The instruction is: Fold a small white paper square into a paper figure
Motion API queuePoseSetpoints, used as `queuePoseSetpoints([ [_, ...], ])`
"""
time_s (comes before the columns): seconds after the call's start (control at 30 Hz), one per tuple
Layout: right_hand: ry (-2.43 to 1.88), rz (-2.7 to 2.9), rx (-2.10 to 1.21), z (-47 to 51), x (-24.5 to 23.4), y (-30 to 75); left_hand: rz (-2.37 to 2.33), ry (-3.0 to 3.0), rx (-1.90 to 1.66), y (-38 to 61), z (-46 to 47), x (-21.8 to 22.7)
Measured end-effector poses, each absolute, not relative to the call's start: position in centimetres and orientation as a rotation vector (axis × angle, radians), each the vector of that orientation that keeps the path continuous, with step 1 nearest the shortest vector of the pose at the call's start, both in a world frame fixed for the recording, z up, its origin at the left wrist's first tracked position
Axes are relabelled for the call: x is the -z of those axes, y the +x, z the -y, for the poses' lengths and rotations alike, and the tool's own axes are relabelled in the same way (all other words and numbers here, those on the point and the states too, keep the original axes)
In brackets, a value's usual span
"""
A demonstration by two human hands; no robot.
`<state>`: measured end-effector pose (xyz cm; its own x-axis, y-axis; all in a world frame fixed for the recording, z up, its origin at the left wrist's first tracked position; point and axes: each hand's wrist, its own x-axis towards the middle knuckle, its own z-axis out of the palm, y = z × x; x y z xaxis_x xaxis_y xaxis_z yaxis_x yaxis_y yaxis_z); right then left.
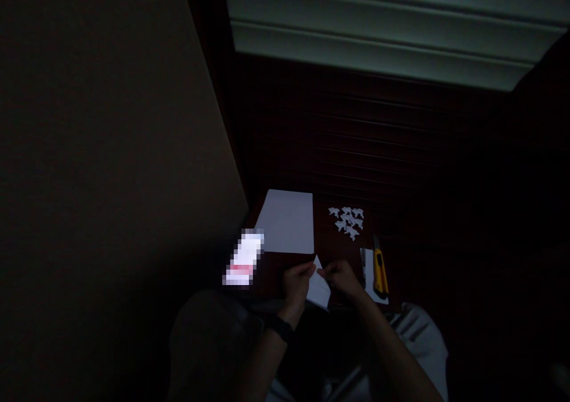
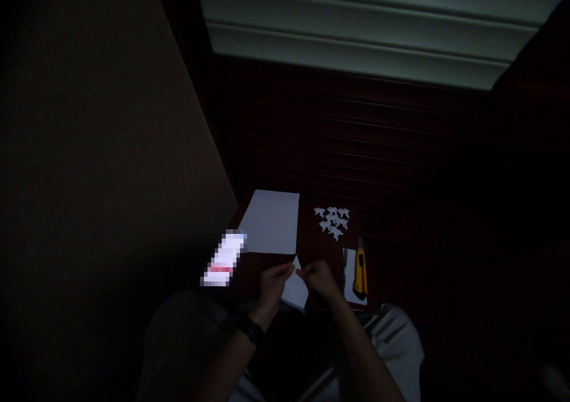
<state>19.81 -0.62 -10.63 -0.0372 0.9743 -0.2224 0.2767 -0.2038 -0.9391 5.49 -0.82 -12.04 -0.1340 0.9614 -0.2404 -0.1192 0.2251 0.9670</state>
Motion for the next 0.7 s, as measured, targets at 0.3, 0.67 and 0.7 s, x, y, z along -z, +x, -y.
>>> queuePoseSetpoints([
  [0.3, -1.523, 1.335, -1.241, 0.9, 10.3, 19.6, -1.34, 0.894, -1.212, 5.4, 1.0, 11.4],
  [0.67, -1.403, 1.468, -1.331, 1.5, 8.9, 19.9, -1.196, 0.848, -1.068, 5.5, 0.5, 9.4],
  [0.7, -1.408, 1.461, -1.342, 1.6, 8.8, 19.9, -1.218, 0.82, -1.07, 5.6, 0.3, 9.4],
])
